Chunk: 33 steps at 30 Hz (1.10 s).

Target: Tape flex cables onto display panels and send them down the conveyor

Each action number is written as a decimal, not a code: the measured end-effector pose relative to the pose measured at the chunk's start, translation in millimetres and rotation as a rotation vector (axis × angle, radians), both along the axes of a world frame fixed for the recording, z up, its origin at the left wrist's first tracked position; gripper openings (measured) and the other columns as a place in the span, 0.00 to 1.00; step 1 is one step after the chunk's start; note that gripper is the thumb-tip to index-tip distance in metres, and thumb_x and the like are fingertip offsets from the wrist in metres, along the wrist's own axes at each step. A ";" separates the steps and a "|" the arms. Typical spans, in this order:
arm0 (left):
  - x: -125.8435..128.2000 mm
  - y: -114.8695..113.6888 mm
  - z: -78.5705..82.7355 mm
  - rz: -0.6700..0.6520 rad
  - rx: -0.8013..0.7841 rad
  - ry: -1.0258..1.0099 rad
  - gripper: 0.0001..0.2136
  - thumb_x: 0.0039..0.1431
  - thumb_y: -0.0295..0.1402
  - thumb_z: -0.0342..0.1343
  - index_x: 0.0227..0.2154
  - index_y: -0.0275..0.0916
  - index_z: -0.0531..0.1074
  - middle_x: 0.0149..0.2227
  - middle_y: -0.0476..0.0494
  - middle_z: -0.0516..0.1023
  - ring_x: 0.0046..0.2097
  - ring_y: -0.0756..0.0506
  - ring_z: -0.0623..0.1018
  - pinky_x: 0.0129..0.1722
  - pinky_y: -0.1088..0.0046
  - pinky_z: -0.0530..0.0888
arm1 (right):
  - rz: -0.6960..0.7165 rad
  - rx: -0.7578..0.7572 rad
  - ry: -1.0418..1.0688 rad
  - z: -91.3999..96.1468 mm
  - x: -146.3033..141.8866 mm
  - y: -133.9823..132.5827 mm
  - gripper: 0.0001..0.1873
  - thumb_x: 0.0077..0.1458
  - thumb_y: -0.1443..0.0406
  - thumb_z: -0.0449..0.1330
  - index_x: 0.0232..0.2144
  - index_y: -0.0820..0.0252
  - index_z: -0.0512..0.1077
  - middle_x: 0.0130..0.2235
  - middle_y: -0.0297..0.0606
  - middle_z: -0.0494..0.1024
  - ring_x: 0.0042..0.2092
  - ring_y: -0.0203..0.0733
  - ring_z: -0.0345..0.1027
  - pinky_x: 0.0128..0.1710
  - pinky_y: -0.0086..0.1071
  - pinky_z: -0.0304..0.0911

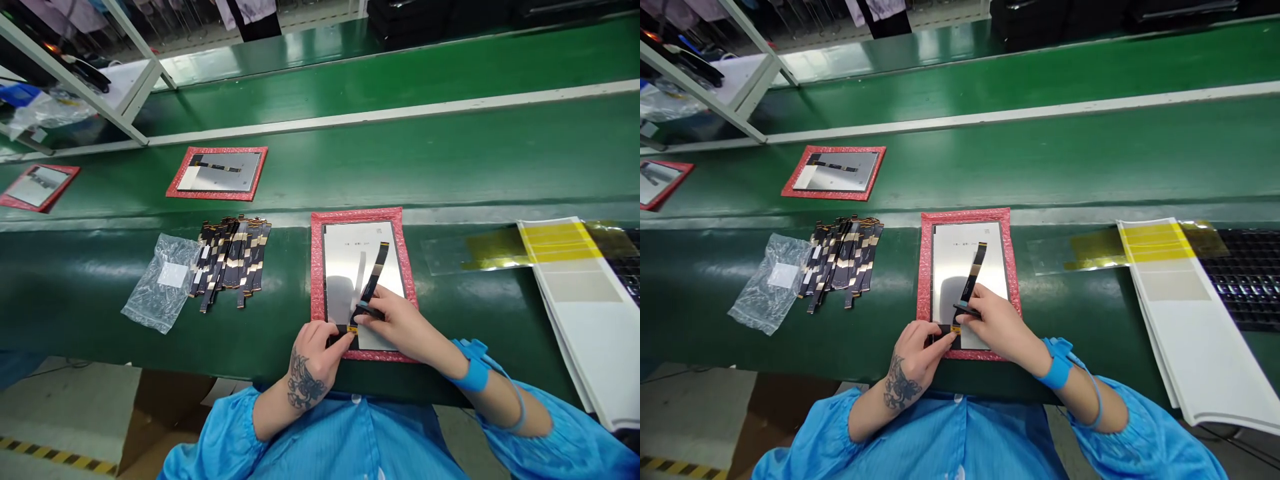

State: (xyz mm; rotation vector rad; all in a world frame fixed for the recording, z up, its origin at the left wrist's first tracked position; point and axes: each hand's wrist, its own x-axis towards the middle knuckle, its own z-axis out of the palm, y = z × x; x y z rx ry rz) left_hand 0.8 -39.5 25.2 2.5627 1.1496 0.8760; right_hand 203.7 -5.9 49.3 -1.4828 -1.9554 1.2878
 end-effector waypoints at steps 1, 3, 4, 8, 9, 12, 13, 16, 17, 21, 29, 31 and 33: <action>-1.1 -0.5 0.3 -0.005 -0.002 -0.002 0.10 0.61 0.24 0.51 0.40 0.38 0.76 0.32 0.43 0.72 0.34 0.48 0.68 0.33 0.73 0.67 | 0.014 -0.004 -0.003 0.2 -1.5 1.1 0.08 0.57 0.72 0.57 0.34 0.60 0.76 0.47 0.41 0.69 0.46 0.45 0.67 0.43 0.33 0.64; -2.7 -1.5 0.5 -0.011 -0.012 0.003 0.10 0.62 0.24 0.50 0.40 0.38 0.76 0.32 0.43 0.72 0.35 0.48 0.69 0.33 0.73 0.68 | 0.038 0.000 -0.031 -0.1 -3.5 2.3 0.09 0.56 0.72 0.56 0.34 0.60 0.76 0.49 0.41 0.68 0.46 0.45 0.67 0.43 0.33 0.65; -3.1 -1.8 0.4 -0.013 -0.020 0.005 0.11 0.62 0.24 0.50 0.40 0.38 0.76 0.32 0.42 0.72 0.35 0.47 0.69 0.33 0.73 0.68 | 0.044 0.006 -0.048 -0.7 -4.0 2.3 0.09 0.56 0.72 0.56 0.33 0.60 0.76 0.49 0.41 0.68 0.45 0.44 0.67 0.42 0.33 0.65; -3.5 -1.7 0.7 -0.015 -0.042 0.005 0.12 0.63 0.25 0.48 0.41 0.39 0.76 0.32 0.42 0.72 0.35 0.48 0.69 0.33 0.72 0.70 | 0.034 0.032 -0.105 -3.0 -4.2 0.4 0.07 0.58 0.69 0.57 0.31 0.60 0.76 0.45 0.41 0.68 0.42 0.43 0.67 0.40 0.32 0.66; -3.3 -1.5 1.1 -0.014 -0.042 0.003 0.12 0.63 0.25 0.48 0.41 0.39 0.77 0.32 0.42 0.72 0.35 0.48 0.69 0.33 0.73 0.70 | 0.031 0.033 -0.114 -3.1 -4.3 0.1 0.07 0.58 0.68 0.57 0.31 0.60 0.76 0.44 0.41 0.68 0.42 0.43 0.67 0.40 0.31 0.66; -2.7 -0.6 2.3 -0.010 -0.041 -0.009 0.11 0.63 0.25 0.48 0.39 0.38 0.77 0.32 0.42 0.72 0.35 0.48 0.69 0.32 0.73 0.70 | 0.034 0.025 -0.125 -2.7 -4.9 0.9 0.08 0.58 0.68 0.57 0.29 0.61 0.75 0.41 0.41 0.68 0.41 0.43 0.67 0.40 0.31 0.66; -2.5 -0.5 2.5 -0.011 -0.042 -0.013 0.11 0.63 0.25 0.48 0.39 0.38 0.77 0.31 0.42 0.72 0.34 0.48 0.69 0.32 0.73 0.69 | 0.040 0.022 -0.125 -2.5 -5.1 1.7 0.08 0.58 0.68 0.57 0.29 0.61 0.75 0.41 0.41 0.68 0.41 0.42 0.67 0.39 0.31 0.65; -2.2 -0.6 2.0 -0.014 -0.053 -0.011 0.11 0.63 0.25 0.49 0.39 0.38 0.77 0.31 0.42 0.72 0.34 0.48 0.68 0.32 0.73 0.69 | 0.060 0.015 -0.111 -2.5 -5.3 4.4 0.08 0.58 0.68 0.57 0.28 0.61 0.75 0.40 0.40 0.68 0.41 0.42 0.66 0.40 0.32 0.65; -2.3 -0.8 1.6 -0.015 -0.055 -0.010 0.11 0.63 0.25 0.49 0.39 0.38 0.77 0.31 0.42 0.72 0.34 0.48 0.69 0.32 0.73 0.69 | 0.064 0.015 -0.105 -2.7 -5.3 5.0 0.08 0.58 0.68 0.57 0.28 0.61 0.75 0.40 0.40 0.68 0.41 0.43 0.66 0.40 0.32 0.65; -3.2 -1.7 -0.1 -0.011 -0.061 -0.019 0.11 0.62 0.25 0.49 0.39 0.38 0.77 0.32 0.42 0.72 0.35 0.48 0.69 0.33 0.72 0.69 | 0.054 0.021 -0.105 -3.1 -5.5 4.9 0.09 0.59 0.66 0.57 0.28 0.60 0.75 0.39 0.40 0.67 0.41 0.43 0.66 0.40 0.32 0.66; -3.1 -1.1 1.1 -0.013 -0.059 -0.021 0.11 0.62 0.25 0.49 0.40 0.39 0.77 0.32 0.42 0.72 0.34 0.48 0.69 0.32 0.73 0.69 | 0.064 0.032 -0.136 -2.6 -5.9 4.2 0.10 0.58 0.68 0.57 0.26 0.60 0.73 0.39 0.40 0.68 0.40 0.42 0.67 0.39 0.32 0.66; -2.7 -1.1 1.5 -0.012 -0.061 -0.028 0.10 0.62 0.25 0.50 0.39 0.38 0.76 0.32 0.42 0.72 0.34 0.48 0.69 0.33 0.73 0.68 | 0.065 0.022 -0.133 -2.5 -5.7 4.4 0.09 0.58 0.69 0.57 0.26 0.61 0.73 0.40 0.40 0.68 0.41 0.43 0.67 0.39 0.32 0.66; -2.5 -1.1 1.6 -0.016 -0.064 -0.032 0.10 0.62 0.24 0.50 0.39 0.37 0.76 0.32 0.42 0.72 0.35 0.48 0.69 0.33 0.73 0.68 | 0.066 0.015 -0.127 -2.4 -5.4 4.6 0.08 0.58 0.70 0.57 0.27 0.61 0.74 0.41 0.41 0.68 0.41 0.43 0.67 0.40 0.32 0.66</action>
